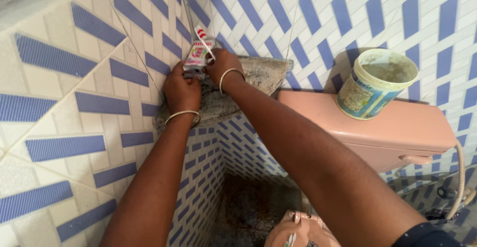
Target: The person organizes and restocks bathroom supplies on a corner shelf and the toilet tank. They place multiple boxes of dental floss, toothbrushes, a bottle of liquid soap, and a bar of soap onto the shelf, then wipe the toilet tank with a cloth.
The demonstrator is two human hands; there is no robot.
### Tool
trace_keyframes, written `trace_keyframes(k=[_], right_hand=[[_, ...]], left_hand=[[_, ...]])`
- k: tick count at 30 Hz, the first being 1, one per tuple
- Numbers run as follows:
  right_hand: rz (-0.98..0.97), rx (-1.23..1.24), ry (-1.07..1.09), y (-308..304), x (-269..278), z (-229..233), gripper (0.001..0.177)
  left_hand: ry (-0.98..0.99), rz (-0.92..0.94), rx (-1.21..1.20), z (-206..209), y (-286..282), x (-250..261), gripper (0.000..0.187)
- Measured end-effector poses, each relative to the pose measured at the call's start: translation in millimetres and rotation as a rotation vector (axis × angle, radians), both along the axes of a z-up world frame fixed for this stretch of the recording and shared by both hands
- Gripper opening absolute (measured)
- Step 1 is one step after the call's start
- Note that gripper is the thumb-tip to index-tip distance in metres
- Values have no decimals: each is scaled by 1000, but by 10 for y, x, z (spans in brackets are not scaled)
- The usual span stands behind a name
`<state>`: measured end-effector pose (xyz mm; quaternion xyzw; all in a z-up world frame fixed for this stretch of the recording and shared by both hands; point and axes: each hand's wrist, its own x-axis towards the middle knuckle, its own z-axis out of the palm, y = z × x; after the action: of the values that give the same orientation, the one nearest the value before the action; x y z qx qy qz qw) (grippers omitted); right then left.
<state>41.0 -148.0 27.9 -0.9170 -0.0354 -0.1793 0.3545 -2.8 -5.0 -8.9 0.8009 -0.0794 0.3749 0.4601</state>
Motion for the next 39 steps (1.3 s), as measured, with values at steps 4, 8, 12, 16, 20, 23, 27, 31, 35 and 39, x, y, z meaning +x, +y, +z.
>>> trace_keyframes(k=[4, 8, 12, 16, 20, 23, 27, 31, 35, 39], right_hand=[[103, -51, -157, -29, -39, 30, 35], [6, 33, -316, -268, -382, 119, 26], [205, 437, -443, -832, -1192, -17, 15], [143, 730, -345, -1417, -2136, -563, 10], [-161, 806, -177, -1859, -2895, -1592, 5], [-418, 899, 82, -2124, -3467, -2532, 7], [-658, 1001, 348, -2338, -4178, -3788, 9], [-782, 1131, 592, -2306, -4931, -4866, 15], [-855, 1160, 746, -2110, -5411, -5611, 19], [-888, 1084, 851, -1895, -5609, -6022, 16]], left_hand=[[21, 96, 100, -6, 24, -33, 50], [-19, 94, 102, -17, 38, -94, 29], [-298, 66, 151, -30, 60, -166, 21], [-570, -170, 189, -258, -62, -520, 17], [-417, -381, 396, -1333, -565, -1614, 5], [217, -590, 378, -2322, -974, -2512, 26], [756, -687, 438, -3526, -1213, -3198, 39], [1064, -715, 475, -4466, -1244, -3555, 50], [1215, -633, 544, -5108, -1251, -3796, 51], [1302, -570, 561, -5565, -1336, -3906, 51]])
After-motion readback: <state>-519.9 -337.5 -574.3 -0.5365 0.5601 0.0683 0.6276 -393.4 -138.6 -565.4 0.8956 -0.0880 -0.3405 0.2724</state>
